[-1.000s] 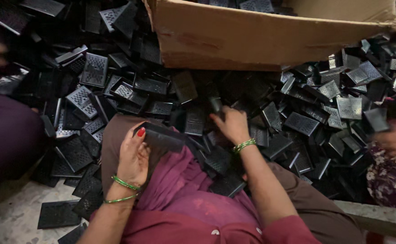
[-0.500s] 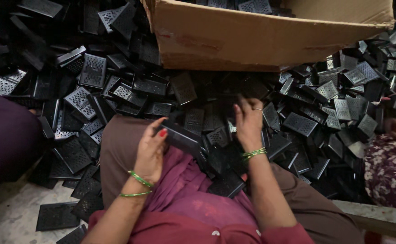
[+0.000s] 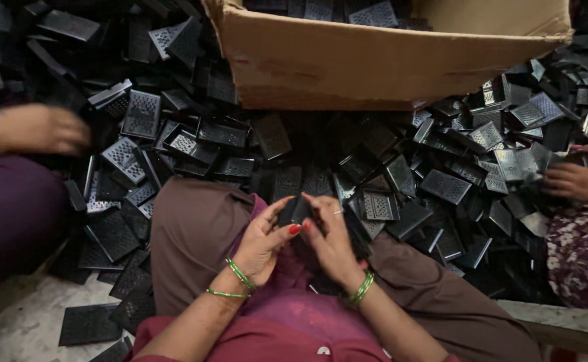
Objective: The person sits on the floor and repeatedly picks up small perforated metal parts from a pile. They align and press two parts together by hand, then place the assembled unit into a cardboard box. The process continues with multiple units.
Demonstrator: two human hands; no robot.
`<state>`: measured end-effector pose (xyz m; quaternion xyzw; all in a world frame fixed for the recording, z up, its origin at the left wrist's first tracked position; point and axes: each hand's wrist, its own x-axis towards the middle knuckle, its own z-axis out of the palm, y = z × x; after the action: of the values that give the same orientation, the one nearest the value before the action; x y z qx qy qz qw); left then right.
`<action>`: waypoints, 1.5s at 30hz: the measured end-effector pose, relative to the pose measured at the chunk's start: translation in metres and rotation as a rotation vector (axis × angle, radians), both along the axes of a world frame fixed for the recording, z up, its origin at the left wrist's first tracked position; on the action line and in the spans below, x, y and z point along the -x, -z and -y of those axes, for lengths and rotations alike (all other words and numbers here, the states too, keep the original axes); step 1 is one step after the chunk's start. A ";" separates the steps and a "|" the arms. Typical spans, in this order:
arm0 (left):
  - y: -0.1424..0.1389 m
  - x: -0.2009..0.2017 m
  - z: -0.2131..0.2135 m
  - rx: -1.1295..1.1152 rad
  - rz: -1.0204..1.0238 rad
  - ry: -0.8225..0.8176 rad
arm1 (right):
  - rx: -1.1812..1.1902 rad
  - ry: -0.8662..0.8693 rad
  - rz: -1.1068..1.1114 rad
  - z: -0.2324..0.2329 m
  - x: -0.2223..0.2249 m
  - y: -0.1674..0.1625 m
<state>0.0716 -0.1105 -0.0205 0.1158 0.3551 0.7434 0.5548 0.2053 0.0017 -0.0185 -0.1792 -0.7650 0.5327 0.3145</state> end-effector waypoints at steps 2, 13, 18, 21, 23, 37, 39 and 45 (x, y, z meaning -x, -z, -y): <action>0.002 0.000 0.000 0.010 -0.003 -0.003 | -0.025 -0.084 -0.015 0.001 -0.005 -0.008; -0.011 -0.003 -0.001 -0.099 -0.187 -0.046 | 0.124 -0.108 -0.050 -0.003 -0.011 -0.018; -0.023 -0.004 0.001 -0.112 -0.211 -0.060 | 0.343 -0.166 -0.144 -0.005 -0.015 -0.019; -0.027 -0.005 0.001 -0.128 -0.227 -0.052 | 0.280 -0.174 -0.105 -0.007 -0.014 -0.017; -0.027 -0.005 0.001 -0.130 -0.214 -0.052 | 0.245 -0.180 -0.089 -0.008 -0.012 -0.013; 0.020 -0.047 -0.024 0.341 -1.065 -0.320 | -0.006 0.407 0.180 -0.021 0.010 0.008; 0.010 -0.039 -0.031 0.311 -1.238 -0.387 | -0.106 0.457 0.163 -0.021 0.017 0.001; -0.051 0.026 -0.080 0.008 -1.401 -0.476 | -0.277 0.366 -0.119 -0.071 0.041 -0.060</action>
<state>0.0457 -0.0303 0.0305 0.4811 0.6443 0.5941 0.0222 0.1643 0.0727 0.0416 -0.2382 -0.7656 0.3666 0.4720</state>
